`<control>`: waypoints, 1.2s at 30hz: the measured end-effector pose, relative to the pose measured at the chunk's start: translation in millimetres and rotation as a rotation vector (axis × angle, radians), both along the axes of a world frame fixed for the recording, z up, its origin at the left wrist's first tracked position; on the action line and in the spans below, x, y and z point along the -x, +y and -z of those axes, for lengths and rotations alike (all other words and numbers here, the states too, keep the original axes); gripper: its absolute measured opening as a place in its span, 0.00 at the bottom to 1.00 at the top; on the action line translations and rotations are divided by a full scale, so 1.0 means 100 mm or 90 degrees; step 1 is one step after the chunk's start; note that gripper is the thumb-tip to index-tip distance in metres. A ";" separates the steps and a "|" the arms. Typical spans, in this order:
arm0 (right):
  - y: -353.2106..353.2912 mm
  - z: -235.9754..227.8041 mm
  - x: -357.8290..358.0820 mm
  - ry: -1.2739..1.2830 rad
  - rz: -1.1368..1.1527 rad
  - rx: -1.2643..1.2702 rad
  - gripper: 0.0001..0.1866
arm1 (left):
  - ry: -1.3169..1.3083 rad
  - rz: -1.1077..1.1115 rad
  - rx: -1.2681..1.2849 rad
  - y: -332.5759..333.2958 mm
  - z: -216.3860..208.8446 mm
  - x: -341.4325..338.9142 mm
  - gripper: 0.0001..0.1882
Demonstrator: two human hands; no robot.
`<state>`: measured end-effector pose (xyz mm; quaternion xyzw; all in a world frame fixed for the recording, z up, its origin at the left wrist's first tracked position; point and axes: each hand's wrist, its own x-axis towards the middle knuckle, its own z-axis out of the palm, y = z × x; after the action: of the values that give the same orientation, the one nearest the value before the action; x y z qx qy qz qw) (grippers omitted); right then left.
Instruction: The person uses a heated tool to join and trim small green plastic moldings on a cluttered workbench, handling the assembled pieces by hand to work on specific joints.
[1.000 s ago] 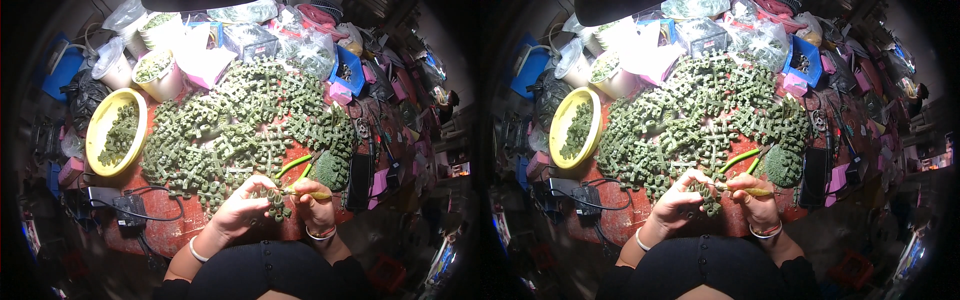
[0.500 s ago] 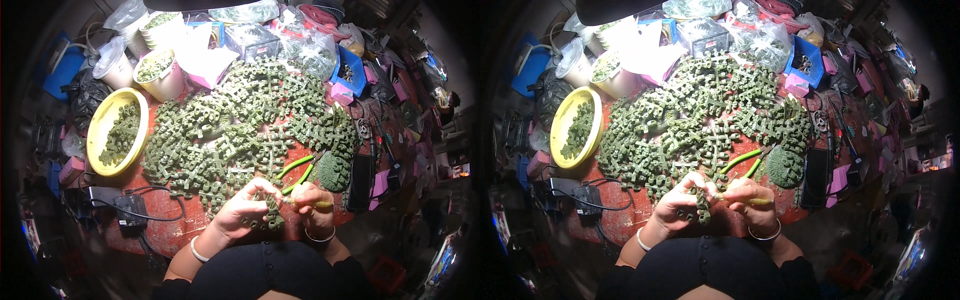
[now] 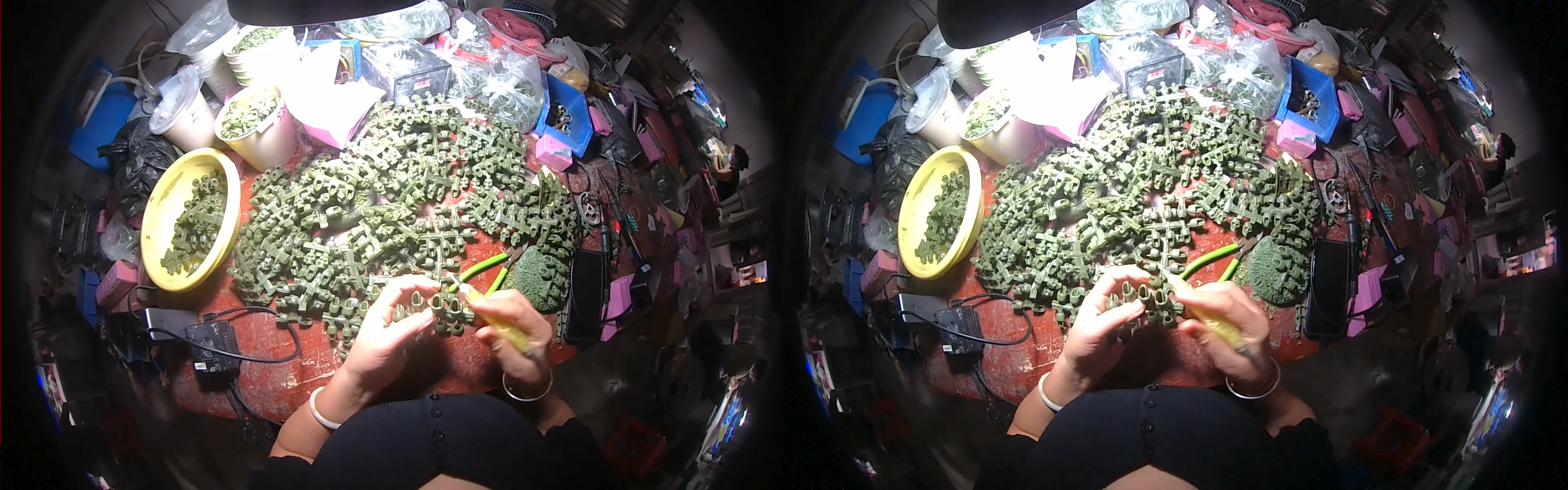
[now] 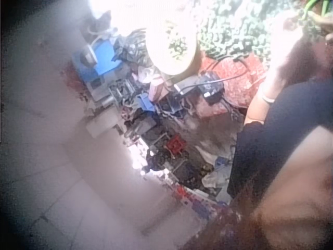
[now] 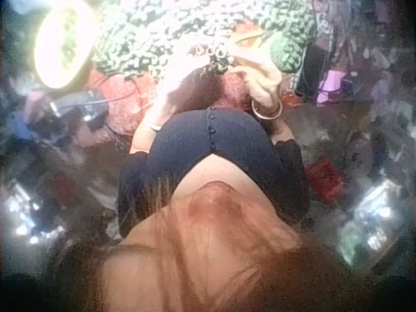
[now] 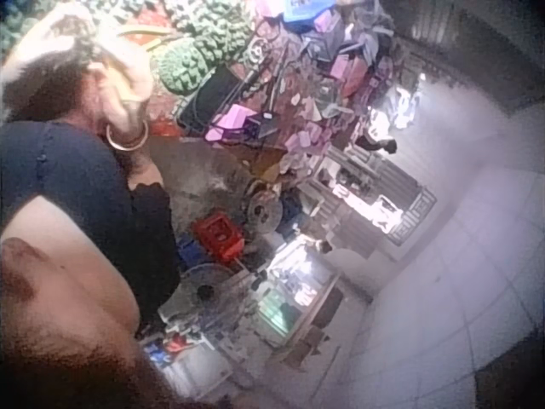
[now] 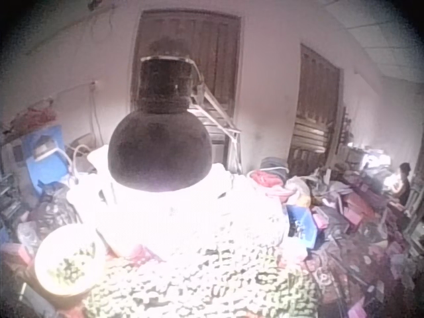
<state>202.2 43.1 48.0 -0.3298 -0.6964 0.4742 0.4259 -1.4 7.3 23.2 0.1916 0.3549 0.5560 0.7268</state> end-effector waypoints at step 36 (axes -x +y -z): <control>0.00 -0.11 0.08 -0.071 -0.023 -0.199 0.17 | 0.682 -0.176 -0.392 0.00 0.00 -0.01 0.13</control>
<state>193.9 43.6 58.8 -0.2726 -0.7901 0.3489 0.4240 -0.9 7.7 23.2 0.5960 0.5149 0.5484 0.2811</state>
